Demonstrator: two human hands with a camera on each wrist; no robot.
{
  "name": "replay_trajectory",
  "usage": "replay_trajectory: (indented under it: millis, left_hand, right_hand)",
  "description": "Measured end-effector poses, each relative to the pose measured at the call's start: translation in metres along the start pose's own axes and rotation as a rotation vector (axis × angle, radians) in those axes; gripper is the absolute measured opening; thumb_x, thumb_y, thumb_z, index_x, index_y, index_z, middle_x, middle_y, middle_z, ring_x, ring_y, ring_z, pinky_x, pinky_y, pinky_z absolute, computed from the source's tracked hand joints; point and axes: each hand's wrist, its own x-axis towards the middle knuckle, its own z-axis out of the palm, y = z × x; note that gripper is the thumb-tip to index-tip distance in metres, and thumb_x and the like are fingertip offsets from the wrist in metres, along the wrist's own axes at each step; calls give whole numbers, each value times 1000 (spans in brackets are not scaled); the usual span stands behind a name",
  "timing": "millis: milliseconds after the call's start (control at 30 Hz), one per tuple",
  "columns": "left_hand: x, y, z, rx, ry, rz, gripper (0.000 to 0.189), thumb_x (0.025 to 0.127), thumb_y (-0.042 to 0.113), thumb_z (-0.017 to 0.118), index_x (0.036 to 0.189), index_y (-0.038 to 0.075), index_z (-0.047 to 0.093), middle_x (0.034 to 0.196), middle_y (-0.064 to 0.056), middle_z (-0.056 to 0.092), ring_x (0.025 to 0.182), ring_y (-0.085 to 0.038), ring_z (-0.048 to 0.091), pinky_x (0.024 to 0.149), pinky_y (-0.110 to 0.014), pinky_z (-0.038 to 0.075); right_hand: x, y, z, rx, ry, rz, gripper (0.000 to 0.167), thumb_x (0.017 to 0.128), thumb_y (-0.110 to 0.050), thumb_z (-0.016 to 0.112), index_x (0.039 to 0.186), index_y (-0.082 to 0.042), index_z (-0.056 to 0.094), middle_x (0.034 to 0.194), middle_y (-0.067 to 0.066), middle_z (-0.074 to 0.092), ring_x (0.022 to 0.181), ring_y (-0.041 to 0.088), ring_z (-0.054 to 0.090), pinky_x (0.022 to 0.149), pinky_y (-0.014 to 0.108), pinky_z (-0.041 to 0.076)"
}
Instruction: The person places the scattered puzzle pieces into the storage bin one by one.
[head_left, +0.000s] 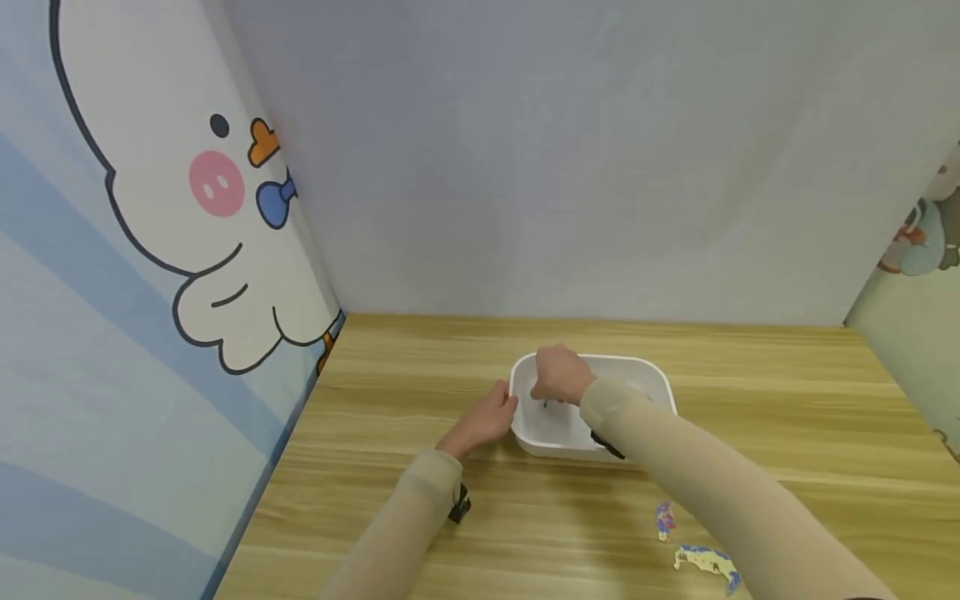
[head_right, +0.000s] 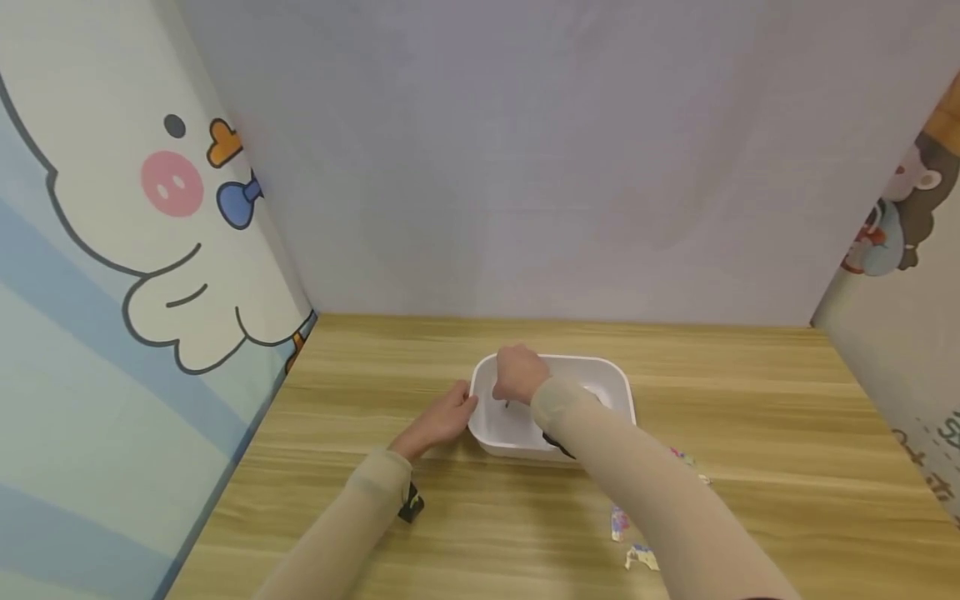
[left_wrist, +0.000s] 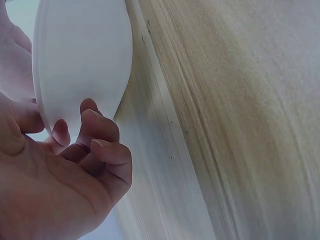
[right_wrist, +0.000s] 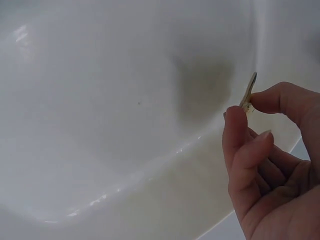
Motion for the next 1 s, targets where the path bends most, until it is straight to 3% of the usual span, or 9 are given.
replay_trajectory:
  millis: [500, 1000]
  left_hand:
    - [-3, 1, -3, -15, 2, 11, 39, 104, 32, 34, 135, 10, 42, 104, -6, 59, 86, -19, 56, 75, -38, 45]
    - [-4, 4, -2, 9, 17, 42, 38, 104, 26, 33, 135, 5, 42, 104, -8, 60, 90, -21, 57, 81, -42, 45]
  right_hand:
    - [5, -11, 2, 8, -48, -3, 14, 75, -8, 70, 84, -2, 61, 61, 8, 60, 47, 18, 59, 43, 29, 47]
    - [8, -8, 2, 17, -75, 30, 9, 75, -5, 68, 77, -2, 60, 61, 10, 60, 43, 17, 56, 39, 27, 45]
